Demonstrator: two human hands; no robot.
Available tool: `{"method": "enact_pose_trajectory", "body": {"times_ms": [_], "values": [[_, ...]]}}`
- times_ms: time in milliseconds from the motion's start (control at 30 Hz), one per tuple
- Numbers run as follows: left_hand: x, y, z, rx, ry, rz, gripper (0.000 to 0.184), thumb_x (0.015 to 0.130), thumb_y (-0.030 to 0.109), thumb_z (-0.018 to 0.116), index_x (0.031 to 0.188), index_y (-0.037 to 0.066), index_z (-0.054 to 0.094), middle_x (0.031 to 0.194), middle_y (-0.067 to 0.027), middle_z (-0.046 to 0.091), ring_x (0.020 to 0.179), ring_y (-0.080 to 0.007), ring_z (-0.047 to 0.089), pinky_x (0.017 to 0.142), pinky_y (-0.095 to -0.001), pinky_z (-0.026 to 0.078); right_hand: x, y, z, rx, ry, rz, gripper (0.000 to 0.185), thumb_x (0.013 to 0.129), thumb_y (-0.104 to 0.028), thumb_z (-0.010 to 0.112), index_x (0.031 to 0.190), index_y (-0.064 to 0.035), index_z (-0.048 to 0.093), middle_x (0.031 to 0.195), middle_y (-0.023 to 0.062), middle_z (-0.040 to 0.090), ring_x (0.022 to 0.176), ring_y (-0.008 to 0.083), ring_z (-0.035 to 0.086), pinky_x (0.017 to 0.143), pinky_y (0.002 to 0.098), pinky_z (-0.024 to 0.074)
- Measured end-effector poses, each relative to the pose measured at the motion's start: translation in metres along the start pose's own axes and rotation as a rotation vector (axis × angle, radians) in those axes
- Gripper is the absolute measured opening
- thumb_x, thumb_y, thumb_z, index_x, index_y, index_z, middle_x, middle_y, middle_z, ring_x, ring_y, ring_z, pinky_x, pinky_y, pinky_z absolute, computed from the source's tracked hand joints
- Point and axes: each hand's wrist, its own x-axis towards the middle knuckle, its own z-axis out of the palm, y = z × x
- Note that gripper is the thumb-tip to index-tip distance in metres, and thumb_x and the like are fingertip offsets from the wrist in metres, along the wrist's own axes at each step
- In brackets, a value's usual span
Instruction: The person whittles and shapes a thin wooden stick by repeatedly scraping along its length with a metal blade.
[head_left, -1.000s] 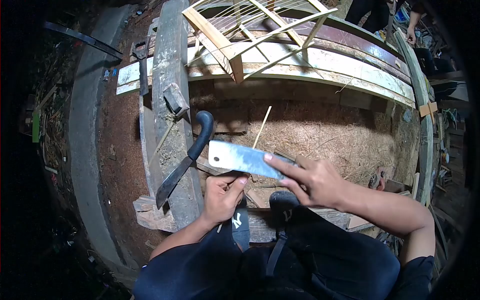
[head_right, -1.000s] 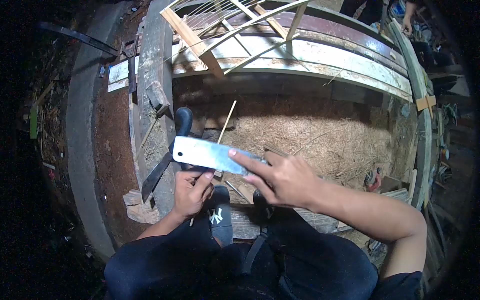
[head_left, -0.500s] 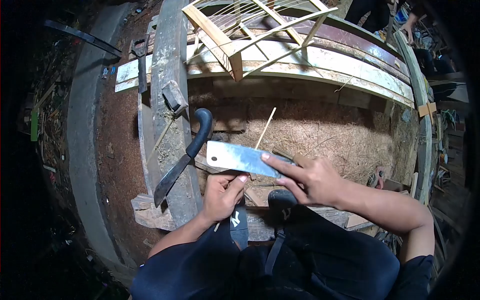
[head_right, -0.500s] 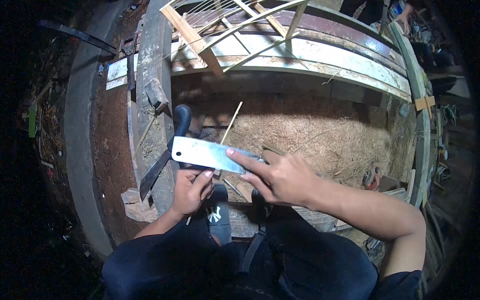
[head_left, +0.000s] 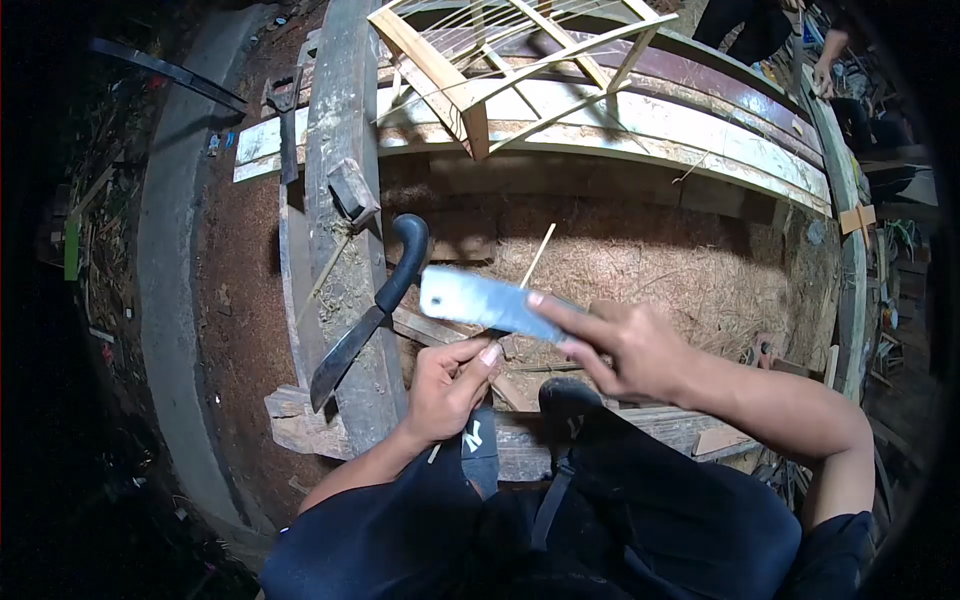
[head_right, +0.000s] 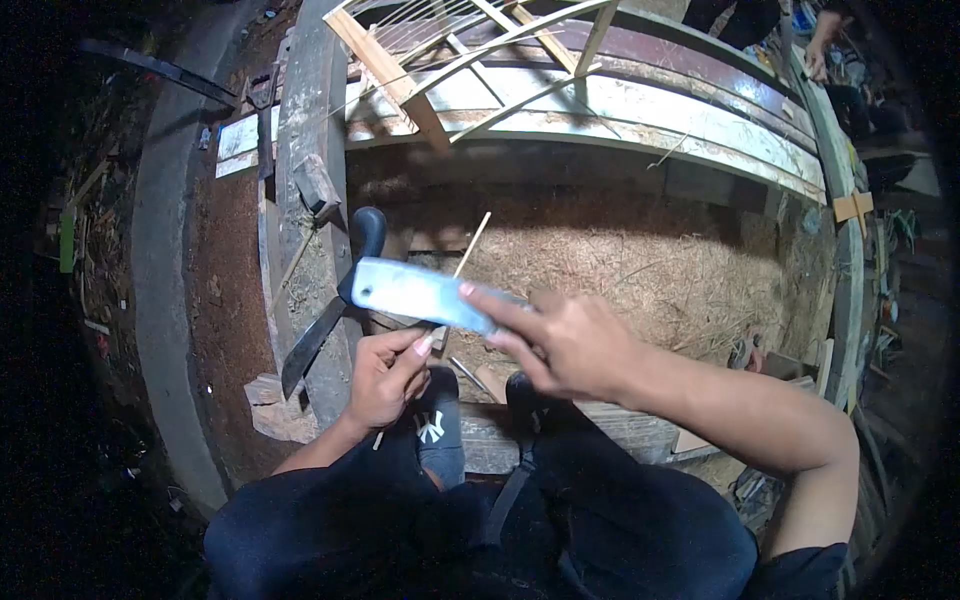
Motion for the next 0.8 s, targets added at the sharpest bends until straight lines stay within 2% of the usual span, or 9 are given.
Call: {"method": "enact_pose_trajectory", "body": {"times_ms": [100,167,267,400,600,633,667,767,800], "values": [[0.001,0.004,0.001,-0.082,-0.009,0.007,0.036,0.103,0.012,0.050,0.135,-0.003,0.055,0.060,0.0083,0.041,0.049,-0.0002,0.034,0.045,-0.0203,0.027,0.004,0.017,0.006,-0.007,-0.063,-0.021,0.049,0.099,-0.032,0.054,0.147,-0.0216,0.045,0.067,0.0205,0.062,0.050,0.0318,0.061,0.050,0.0446,0.0554],[0.001,-0.001,0.004,-0.089,-0.012,0.005,0.036,0.103,0.013,0.050,0.134,-0.004,0.056,0.060,0.0083,0.041,0.049,0.0000,0.033,0.045,-0.0203,0.026,0.012,0.034,0.006,0.024,0.088,0.093,0.052,0.097,-0.034,0.057,0.147,-0.0233,0.045,0.065,0.0189,0.060,0.048,0.0318,0.060,0.049,0.0446,0.0551],[0.000,-0.001,0.001,-0.023,-0.009,0.006,0.036,0.103,0.012,0.050,0.135,-0.004,0.055,0.060,0.0089,0.039,0.049,0.0003,0.033,0.045,-0.0199,0.026,-0.003,0.004,0.005,-0.025,0.030,-0.052,0.051,0.097,-0.034,0.056,0.146,-0.0213,0.046,0.067,0.0188,0.062,0.049,0.0315,0.063,0.048,0.0439,0.0547],[0.001,-0.001,0.005,-0.116,0.043,0.000,0.026,0.102,0.011,0.051,0.118,-0.006,0.064,0.062,0.0082,0.046,0.049,0.0005,0.035,0.044,-0.0212,0.025,0.003,0.024,0.011,-0.064,0.005,-0.061,0.053,0.098,-0.037,0.055,0.148,-0.0280,0.043,0.070,0.0180,0.062,0.048,0.0306,0.062,0.046,0.0422,0.0545],[0.000,0.005,0.002,-0.010,0.027,0.046,0.034,0.101,0.009,0.051,0.131,-0.004,0.058,0.061,0.0085,0.045,0.049,0.0005,0.036,0.044,-0.0208,0.026,0.011,0.025,0.004,-0.061,0.029,-0.117,0.050,0.099,-0.036,0.054,0.147,-0.0261,0.045,0.065,0.0171,0.061,0.046,0.0234,0.060,0.041,0.0388,0.0516],[0.000,0.006,0.004,0.023,0.014,0.011,0.033,0.101,0.009,0.052,0.130,-0.004,0.059,0.060,0.0086,0.045,0.048,0.0004,0.036,0.044,-0.0207,0.026,0.023,0.039,-0.005,0.085,0.030,0.216,0.049,0.099,-0.034,0.055,0.147,-0.0246,0.046,0.065,0.0179,0.062,0.047,0.0226,0.060,0.044,0.0387,0.0513],[0.000,0.001,0.000,0.239,-0.053,0.159,0.034,0.101,0.010,0.051,0.132,-0.004,0.058,0.057,0.0092,0.043,0.048,0.0006,0.035,0.044,-0.0202,0.026,0.030,0.046,-0.011,0.233,0.032,0.548,0.048,0.099,-0.033,0.055,0.146,-0.0232,0.048,0.065,0.0188,0.063,0.047,0.0218,0.060,0.046,0.0386,0.0509],[0.003,0.017,-0.003,0.030,0.044,0.045,0.036,0.102,0.009,0.049,0.135,-0.003,0.055,0.056,0.0094,0.041,0.049,0.0007,0.035,0.046,-0.0195,0.027,0.029,0.035,-0.022,0.139,0.119,0.383,0.047,0.100,-0.030,0.055,0.145,-0.0149,0.049,0.065,0.0204,0.065,0.049,0.0224,0.061,0.053,0.0404,0.0501],[0.005,0.018,-0.002,0.009,0.068,0.024,0.038,0.102,0.009,0.048,0.137,-0.003,0.053,0.058,0.0086,0.042,0.050,0.0008,0.036,0.048,-0.0187,0.028,0.029,0.024,-0.025,0.209,0.102,0.386,0.052,0.099,-0.030,0.055,0.145,-0.0062,0.046,0.074,0.0210,0.068,0.054,0.0247,0.063,0.058,0.0426,0.0498]]}}
